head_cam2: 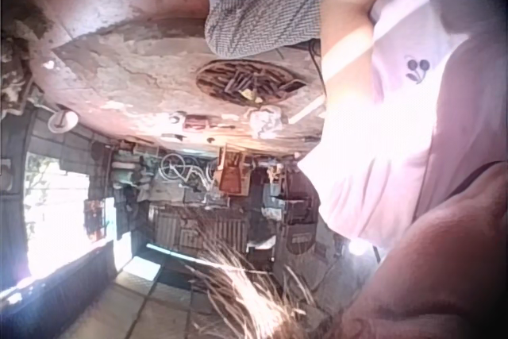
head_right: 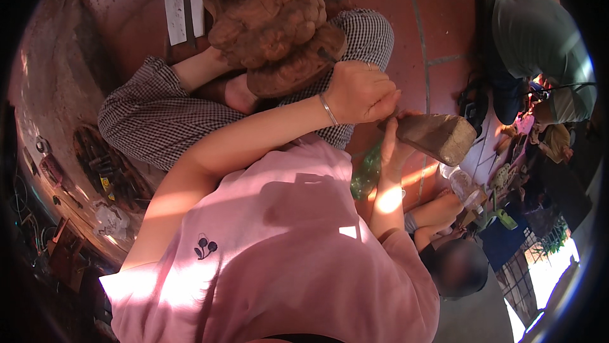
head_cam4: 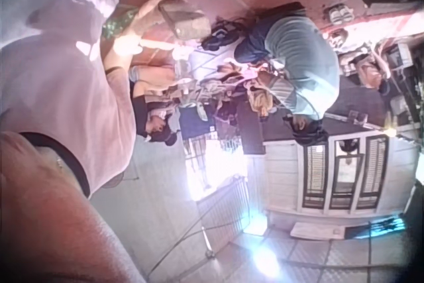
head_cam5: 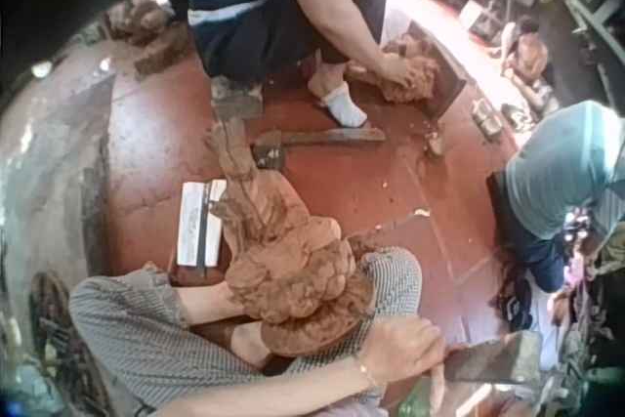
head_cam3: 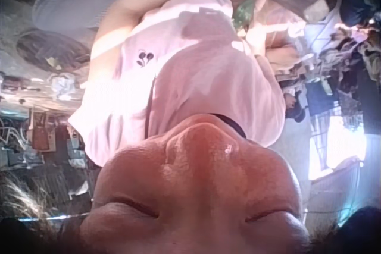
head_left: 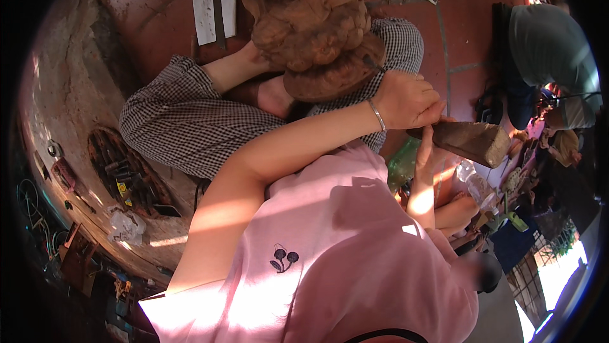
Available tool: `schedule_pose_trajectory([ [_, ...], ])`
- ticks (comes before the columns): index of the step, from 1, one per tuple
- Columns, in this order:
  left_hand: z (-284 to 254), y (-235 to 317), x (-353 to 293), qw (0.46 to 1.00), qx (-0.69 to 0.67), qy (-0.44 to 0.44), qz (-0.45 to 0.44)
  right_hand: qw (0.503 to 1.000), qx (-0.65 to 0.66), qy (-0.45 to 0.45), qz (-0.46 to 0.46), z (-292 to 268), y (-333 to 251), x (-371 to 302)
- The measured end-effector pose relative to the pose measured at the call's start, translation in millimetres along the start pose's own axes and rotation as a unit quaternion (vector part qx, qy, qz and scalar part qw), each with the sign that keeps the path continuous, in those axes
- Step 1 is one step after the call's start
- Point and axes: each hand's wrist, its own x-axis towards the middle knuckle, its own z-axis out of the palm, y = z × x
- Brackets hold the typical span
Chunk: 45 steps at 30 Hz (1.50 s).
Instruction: The person sits on the floor and carves a large piece of wood using a chisel and a wooden mallet. They repeatedly strike the chisel to shape the wood, occasionally adjusting their grip and the wood's position.
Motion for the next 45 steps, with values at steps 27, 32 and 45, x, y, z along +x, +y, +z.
schedule_pose_trajectory([
  [27,-7.7,-1.9,11.1,0.997,-0.034,0.039,-0.049,0.94,-0.309,-0.051,-0.138,-24.8,37.6,10.4],
  [32,-14.2,-0.6,12.4,0.995,-0.065,0.055,-0.046,0.997,-0.028,-0.02,-0.076,-8.4,26.0,3.3],
  [45,-14.2,-5.3,6.2,0.998,-0.052,0.026,-0.038,0.97,-0.191,-0.009,-0.147,-13.0,17.0,14.4],
])
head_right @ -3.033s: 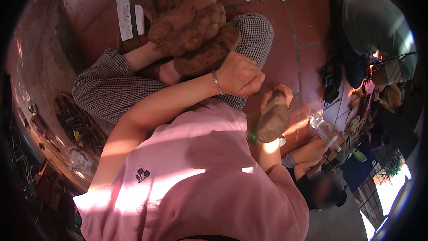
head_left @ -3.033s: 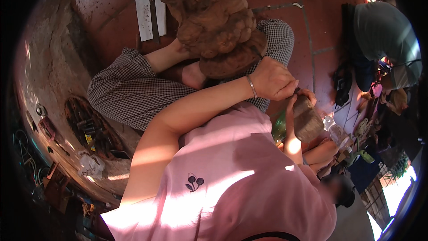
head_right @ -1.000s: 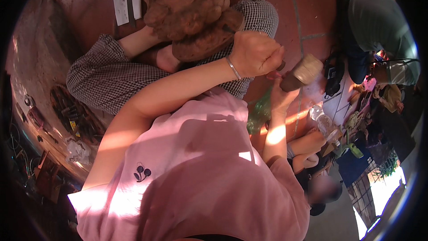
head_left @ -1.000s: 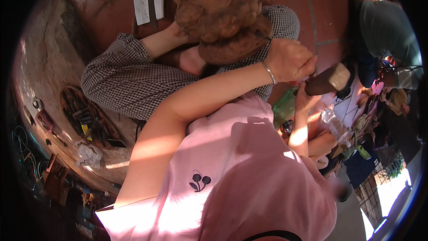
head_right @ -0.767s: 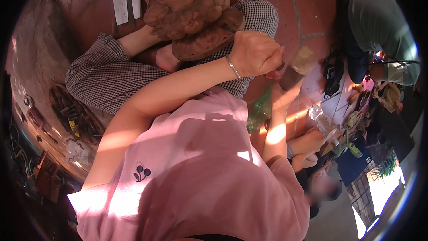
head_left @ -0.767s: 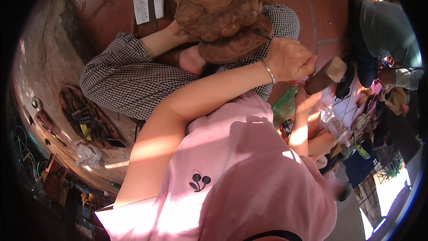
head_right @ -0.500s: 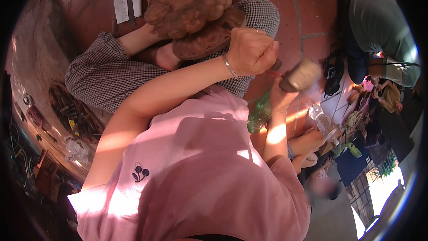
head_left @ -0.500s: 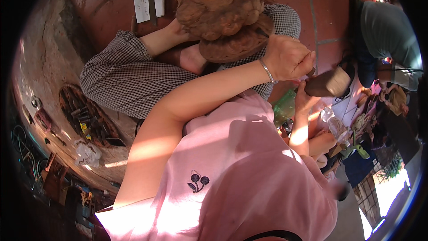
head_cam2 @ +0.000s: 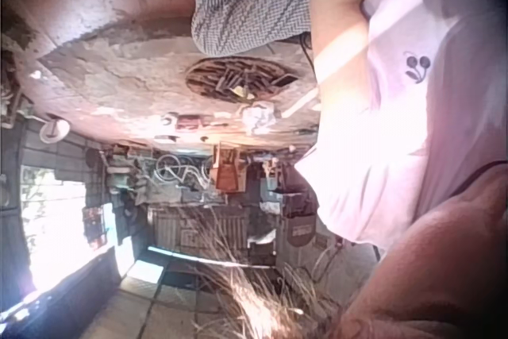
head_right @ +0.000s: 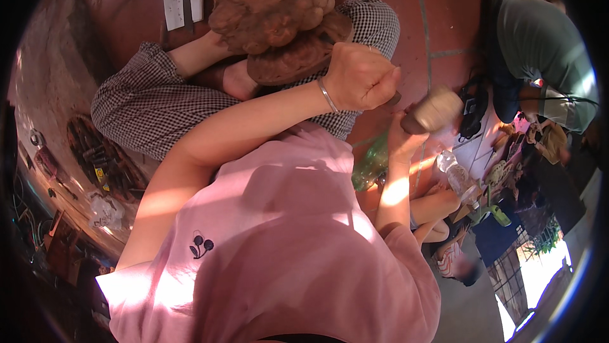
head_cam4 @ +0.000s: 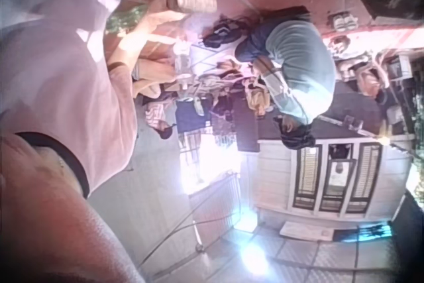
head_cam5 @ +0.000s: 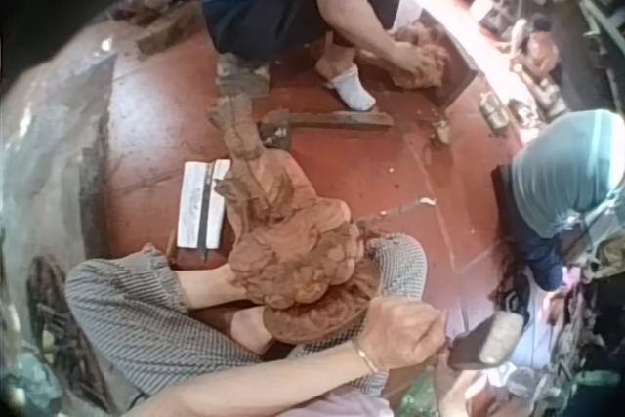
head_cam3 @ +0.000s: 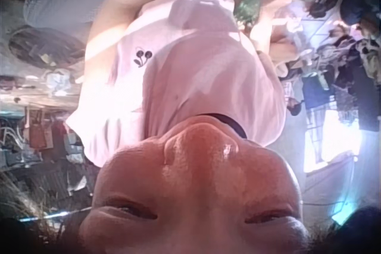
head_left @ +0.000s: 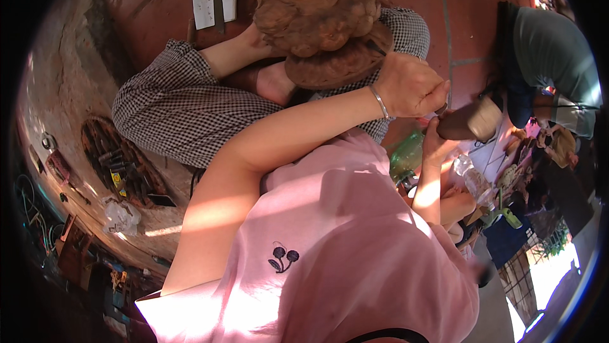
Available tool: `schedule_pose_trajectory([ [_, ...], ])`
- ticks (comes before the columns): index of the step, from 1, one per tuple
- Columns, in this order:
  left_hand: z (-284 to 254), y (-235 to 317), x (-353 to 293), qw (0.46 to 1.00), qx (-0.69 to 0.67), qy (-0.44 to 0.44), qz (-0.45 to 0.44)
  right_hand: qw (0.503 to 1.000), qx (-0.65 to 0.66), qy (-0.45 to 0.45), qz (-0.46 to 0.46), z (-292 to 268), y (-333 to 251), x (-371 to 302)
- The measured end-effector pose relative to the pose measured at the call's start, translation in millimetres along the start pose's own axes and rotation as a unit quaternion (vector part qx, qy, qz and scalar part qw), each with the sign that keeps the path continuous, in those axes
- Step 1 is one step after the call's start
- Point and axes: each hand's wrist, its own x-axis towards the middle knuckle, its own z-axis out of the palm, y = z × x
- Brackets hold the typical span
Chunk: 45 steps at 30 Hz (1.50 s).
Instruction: The person sits on the floor and carves a large piece of wood using a chisel and a wooden mallet. They repeatedly strike the chisel to shape the wood, occasionally adjusting their grip and the wood's position.
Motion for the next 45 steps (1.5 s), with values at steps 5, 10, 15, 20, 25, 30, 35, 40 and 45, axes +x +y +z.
schedule_pose_trajectory([
  [5,-1.4,0.0,0.8,1.0,0.002,0.005,0.003,0.997,-0.032,-0.034,0.059,-3.6,19.6,-4.0],
  [10,-3.0,-1.1,-0.9,1.0,-0.008,-0.004,-0.003,0.999,0.017,-0.006,-0.042,-0.6,-6.1,3.8],
  [15,-13.3,-14.4,1.0,0.999,0.012,0.008,-0.03,0.996,-0.067,-0.026,-0.044,-3.3,9.9,1.4],
  [20,-13.2,-3.0,-5.7,0.994,-0.007,-0.071,0.081,0.998,0.029,-0.021,-0.046,1.0,-12.3,0.6],
  [25,-5.0,5.1,-9.4,0.995,-0.026,-0.065,0.069,0.995,0.022,-0.078,-0.055,-5.8,-20.2,7.1],
  [30,-10.1,-1.0,-7.0,0.998,-0.009,-0.055,0.027,0.993,0.091,-0.074,0.017,-6.3,-19.0,0.0],
  [35,-11.2,1.4,-4.8,0.999,-0.026,-0.039,0.023,0.995,0.043,-0.079,-0.046,-11.9,-36.9,11.3],
  [40,-11.6,4.8,6.2,0.999,-0.013,-0.005,-0.033,0.961,-0.206,-0.052,-0.178,-12.9,-22.0,23.5],
  [45,-11.2,5.1,6.9,0.999,-0.031,-0.011,-0.038,0.995,-0.062,-0.032,-0.073,-25.0,-3.6,17.6],
])
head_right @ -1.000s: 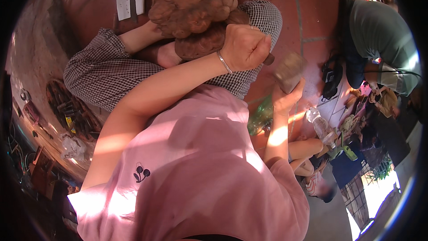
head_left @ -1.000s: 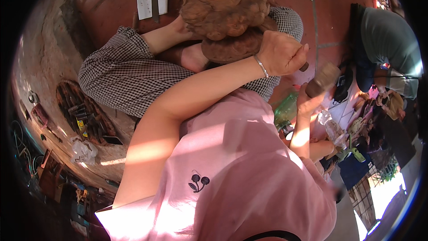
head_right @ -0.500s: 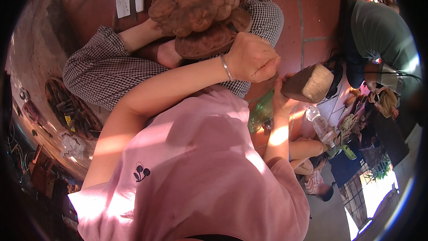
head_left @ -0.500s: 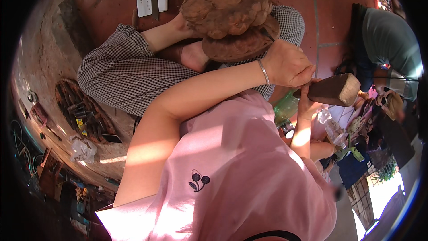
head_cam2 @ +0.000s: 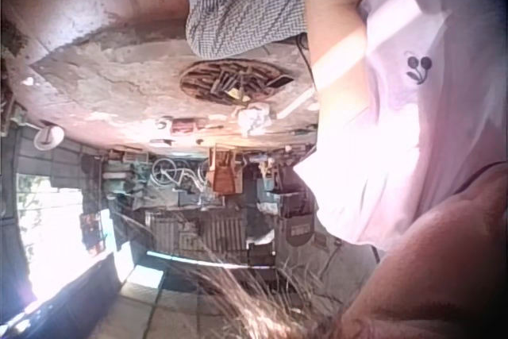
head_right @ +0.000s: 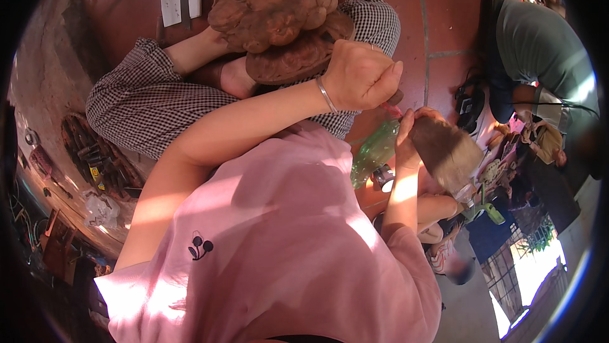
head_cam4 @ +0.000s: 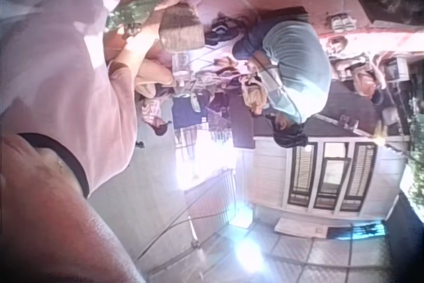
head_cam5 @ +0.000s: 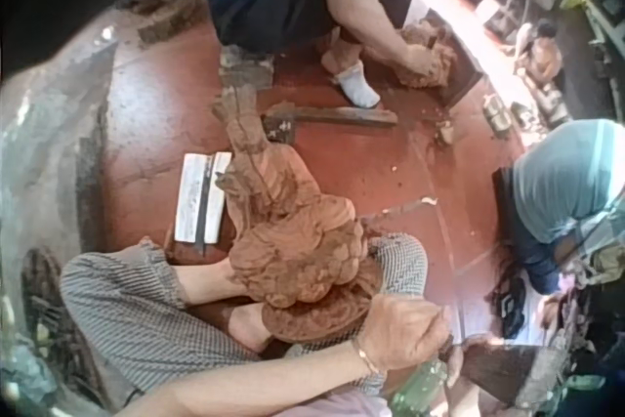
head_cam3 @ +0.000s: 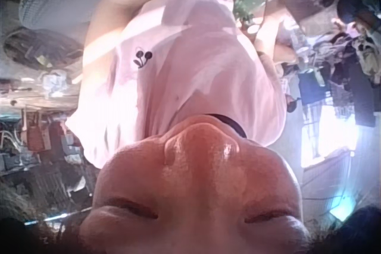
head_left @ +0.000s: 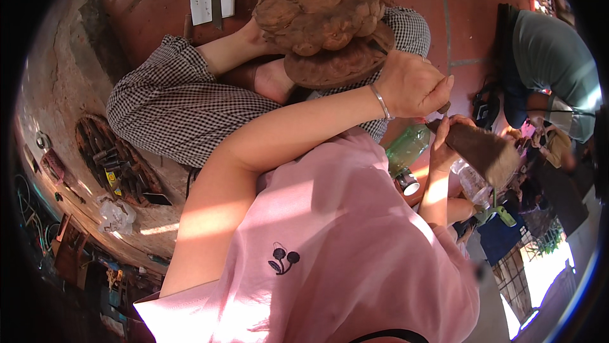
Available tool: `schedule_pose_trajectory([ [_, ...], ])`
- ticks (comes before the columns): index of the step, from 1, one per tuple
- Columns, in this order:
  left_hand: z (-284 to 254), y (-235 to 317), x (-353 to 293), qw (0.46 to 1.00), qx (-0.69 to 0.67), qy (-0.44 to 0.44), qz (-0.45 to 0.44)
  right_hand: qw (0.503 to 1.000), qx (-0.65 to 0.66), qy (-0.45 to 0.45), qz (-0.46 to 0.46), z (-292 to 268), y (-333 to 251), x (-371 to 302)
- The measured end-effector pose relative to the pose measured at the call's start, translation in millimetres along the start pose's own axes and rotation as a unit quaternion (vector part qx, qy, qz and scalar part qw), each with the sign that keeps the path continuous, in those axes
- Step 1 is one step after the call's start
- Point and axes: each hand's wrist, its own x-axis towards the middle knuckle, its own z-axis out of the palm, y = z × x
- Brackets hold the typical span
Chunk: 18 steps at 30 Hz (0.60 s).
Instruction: The person sits on the floor and carves a large piece of wood using a chisel and a wooden mallet. They repeatedly strike the chisel to shape the wood, occasionally adjusting their grip and the wood's position.
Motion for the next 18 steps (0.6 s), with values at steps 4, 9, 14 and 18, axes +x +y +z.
schedule_pose_trajectory([
  [4,0.8,0.2,1.0,1.0,0.01,0.006,-0.003,0.999,-0.003,-0.032,-0.002,-4.0,-30.2,16.6],
  [9,1.4,-2.0,0.3,1.0,0.007,0.015,0.0,0.999,0.033,-0.023,0.002,0.3,-23.2,10.3],
  [14,-1.6,-3.1,-0.7,1.0,0.008,-0.006,-0.001,0.993,-0.099,-0.058,-0.011,-7.2,-9.6,5.0],
  [18,1.1,-9.5,-3.2,1.0,0.024,0.019,0.003,0.998,-0.019,-0.031,-0.048,0.7,-28.2,19.3],
])
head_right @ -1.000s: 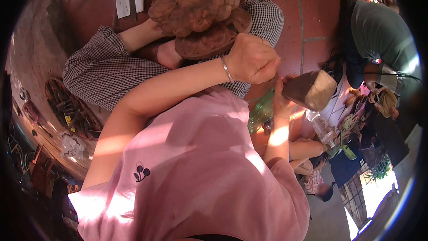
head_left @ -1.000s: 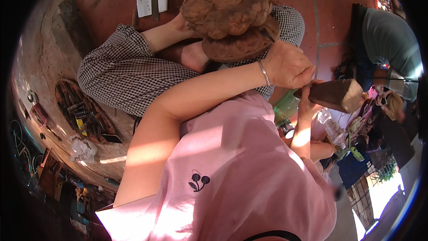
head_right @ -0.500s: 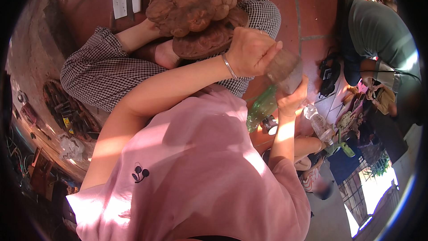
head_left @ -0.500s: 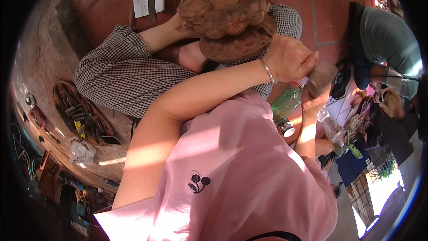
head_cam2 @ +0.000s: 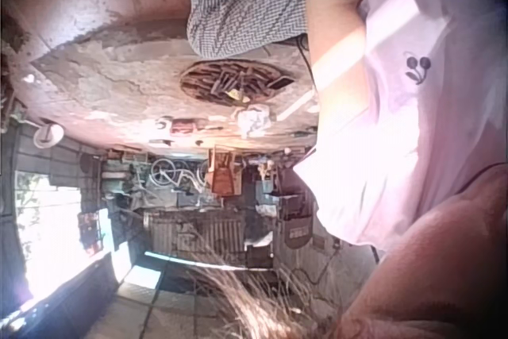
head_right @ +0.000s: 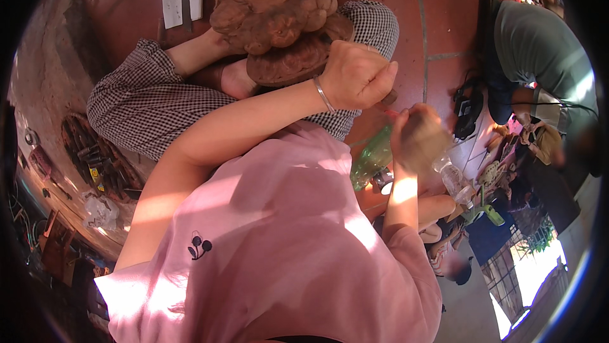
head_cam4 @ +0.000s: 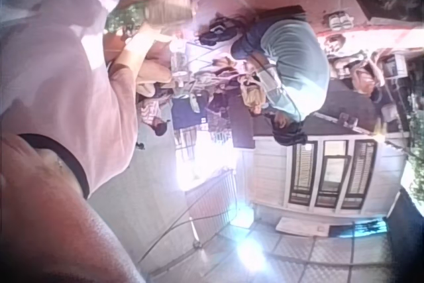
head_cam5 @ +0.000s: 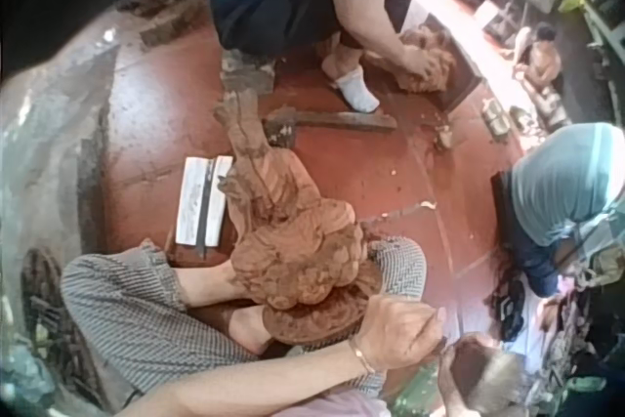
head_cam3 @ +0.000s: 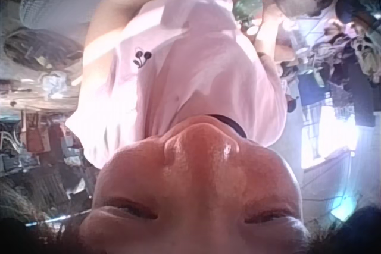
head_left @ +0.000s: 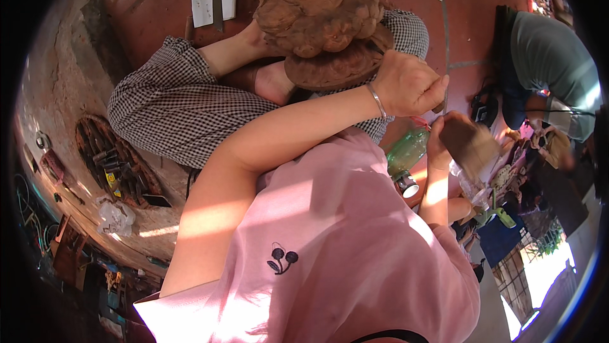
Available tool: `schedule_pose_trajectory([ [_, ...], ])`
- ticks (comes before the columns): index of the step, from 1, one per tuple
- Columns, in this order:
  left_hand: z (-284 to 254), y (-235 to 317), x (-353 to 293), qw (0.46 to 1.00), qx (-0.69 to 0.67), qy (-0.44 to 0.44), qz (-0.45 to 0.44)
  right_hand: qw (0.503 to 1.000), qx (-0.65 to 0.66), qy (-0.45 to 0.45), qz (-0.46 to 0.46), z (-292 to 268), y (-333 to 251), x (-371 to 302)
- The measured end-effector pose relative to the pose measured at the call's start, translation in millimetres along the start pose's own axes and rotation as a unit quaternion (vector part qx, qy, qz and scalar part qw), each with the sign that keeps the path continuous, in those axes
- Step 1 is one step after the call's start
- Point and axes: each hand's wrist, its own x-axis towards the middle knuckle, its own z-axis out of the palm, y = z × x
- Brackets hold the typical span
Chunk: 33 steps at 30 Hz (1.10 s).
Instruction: The person sits on the floor and carves a large piece of wood using a chisel and a wooden mallet. They repeatedly strike the chisel to shape the wood, occasionally adjusting their grip and the wood's position.
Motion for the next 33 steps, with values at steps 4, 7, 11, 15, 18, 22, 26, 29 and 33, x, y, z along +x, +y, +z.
schedule_pose_trajectory([
  [4,-6.7,-12.1,1.1,0.999,0.032,-0.017,-0.038,0.991,-0.131,-0.014,0.019,2.4,-0.8,-3.2],
  [7,-12.8,-8.7,0.4,0.998,-0.006,-0.063,0.006,0.973,0.217,0.053,0.049,8.3,-11.8,-2.7],
  [11,-4.9,13.2,-3.5,0.989,-0.077,-0.067,0.107,0.996,0.089,0.009,0.019,2.6,-11.6,-3.0],
  [15,-3.0,4.6,-6.6,0.995,-0.036,-0.05,0.073,0.999,0.011,-0.034,0.03,-1.4,-7.6,-8.1],
  [18,-9.6,2.8,-4.8,0.998,-0.028,-0.043,0.046,0.993,-0.094,-0.066,-0.008,-6.2,-6.3,-8.1],
  [22,-10.2,3.0,-4.8,0.998,-0.038,-0.037,0.041,0.999,-0.004,-0.038,0.024,-4.9,-10.4,-7.3],
  [26,-13.2,3.3,-3.6,0.998,-0.042,-0.035,0.024,0.99,0.135,0.01,0.035,-4.8,-21.2,-0.2],
  [29,-15.6,3.8,1.2,0.998,-0.057,-0.026,0.005,0.961,-0.259,-0.096,0.014,-11.2,-7.6,0.1],
  [33,-15.3,4.5,2.6,0.998,-0.051,-0.027,0.002,0.997,0.029,0.002,0.067,-9.6,-5.0,2.0],
])
